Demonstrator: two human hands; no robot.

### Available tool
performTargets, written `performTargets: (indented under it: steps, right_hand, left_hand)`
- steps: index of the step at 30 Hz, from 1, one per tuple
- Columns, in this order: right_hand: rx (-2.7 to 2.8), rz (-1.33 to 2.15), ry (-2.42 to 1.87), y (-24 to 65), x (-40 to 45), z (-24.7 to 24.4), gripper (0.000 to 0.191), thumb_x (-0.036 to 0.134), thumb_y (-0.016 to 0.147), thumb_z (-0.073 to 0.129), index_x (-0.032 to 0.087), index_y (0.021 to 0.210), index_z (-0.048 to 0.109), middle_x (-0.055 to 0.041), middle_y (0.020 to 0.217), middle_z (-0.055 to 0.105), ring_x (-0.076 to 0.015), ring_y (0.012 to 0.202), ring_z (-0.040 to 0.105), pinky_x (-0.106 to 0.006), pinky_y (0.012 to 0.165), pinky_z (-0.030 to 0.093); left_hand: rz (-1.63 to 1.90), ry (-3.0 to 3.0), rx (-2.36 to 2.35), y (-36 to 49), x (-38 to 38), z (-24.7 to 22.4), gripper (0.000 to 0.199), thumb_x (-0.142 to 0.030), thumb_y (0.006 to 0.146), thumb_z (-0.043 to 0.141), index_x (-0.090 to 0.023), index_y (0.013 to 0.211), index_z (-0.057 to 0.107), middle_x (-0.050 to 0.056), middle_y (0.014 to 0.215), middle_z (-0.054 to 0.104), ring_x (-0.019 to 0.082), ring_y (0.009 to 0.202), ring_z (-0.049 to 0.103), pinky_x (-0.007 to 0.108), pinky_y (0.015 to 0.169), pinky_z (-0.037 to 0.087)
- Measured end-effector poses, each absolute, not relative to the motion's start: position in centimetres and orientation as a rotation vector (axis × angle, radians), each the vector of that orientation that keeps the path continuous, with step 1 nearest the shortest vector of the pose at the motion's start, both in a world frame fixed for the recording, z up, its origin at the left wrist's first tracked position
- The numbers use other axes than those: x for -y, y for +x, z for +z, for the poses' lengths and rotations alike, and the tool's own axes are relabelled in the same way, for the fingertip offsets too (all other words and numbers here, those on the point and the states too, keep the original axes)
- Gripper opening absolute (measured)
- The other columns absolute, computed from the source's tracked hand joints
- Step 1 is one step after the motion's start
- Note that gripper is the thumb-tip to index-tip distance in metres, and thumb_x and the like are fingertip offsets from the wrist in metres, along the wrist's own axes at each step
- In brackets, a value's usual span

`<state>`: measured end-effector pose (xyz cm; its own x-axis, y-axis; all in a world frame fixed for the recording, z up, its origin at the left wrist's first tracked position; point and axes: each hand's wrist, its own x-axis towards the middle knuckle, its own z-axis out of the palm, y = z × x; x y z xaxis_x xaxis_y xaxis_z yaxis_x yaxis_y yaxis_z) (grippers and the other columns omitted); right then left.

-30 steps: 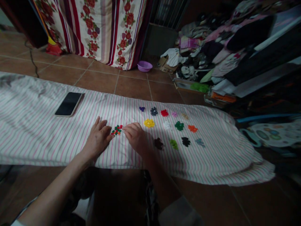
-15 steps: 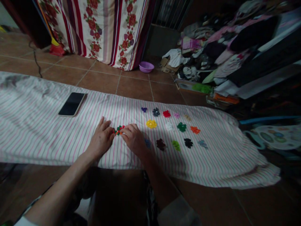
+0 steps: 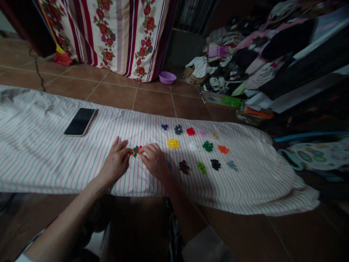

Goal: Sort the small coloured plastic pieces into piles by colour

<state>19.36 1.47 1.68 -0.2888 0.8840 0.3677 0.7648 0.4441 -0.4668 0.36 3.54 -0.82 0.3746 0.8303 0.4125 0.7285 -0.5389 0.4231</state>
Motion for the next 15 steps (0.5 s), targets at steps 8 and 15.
performTargets:
  steps: [8, 15]
  right_hand:
    - [2.106, 0.269, -1.377, 19.51, -1.42, 1.85, 0.009, 0.019, 0.091, 0.056, 0.02, 0.087, 0.064, -0.0054, 0.089, 0.067, -0.0207, 0.093, 0.056, -0.035, 0.084, 0.045]
    - [2.103, 0.267, -1.361, 19.61, -1.39, 1.62, 0.008, 0.019, 0.09, 0.056, 0.02, 0.086, 0.062, -0.0051, 0.087, 0.067, -0.0206, 0.091, 0.057, -0.035, 0.083, 0.046]
  left_hand:
    - [0.886, 2.404, -1.446, 0.48, -3.47, -0.82, 0.035, -0.031, 0.093, 0.039, -0.02, 0.101, 0.071, 0.01, 0.127, 0.06, 0.032, 0.14, 0.033, 0.061, 0.11, 0.038]
    - [0.92, 2.378, -1.452, 0.51, -3.53, -0.84, 0.032, -0.033, 0.092, 0.041, -0.021, 0.099, 0.07, 0.009, 0.124, 0.062, 0.031, 0.139, 0.034, 0.061, 0.111, 0.037]
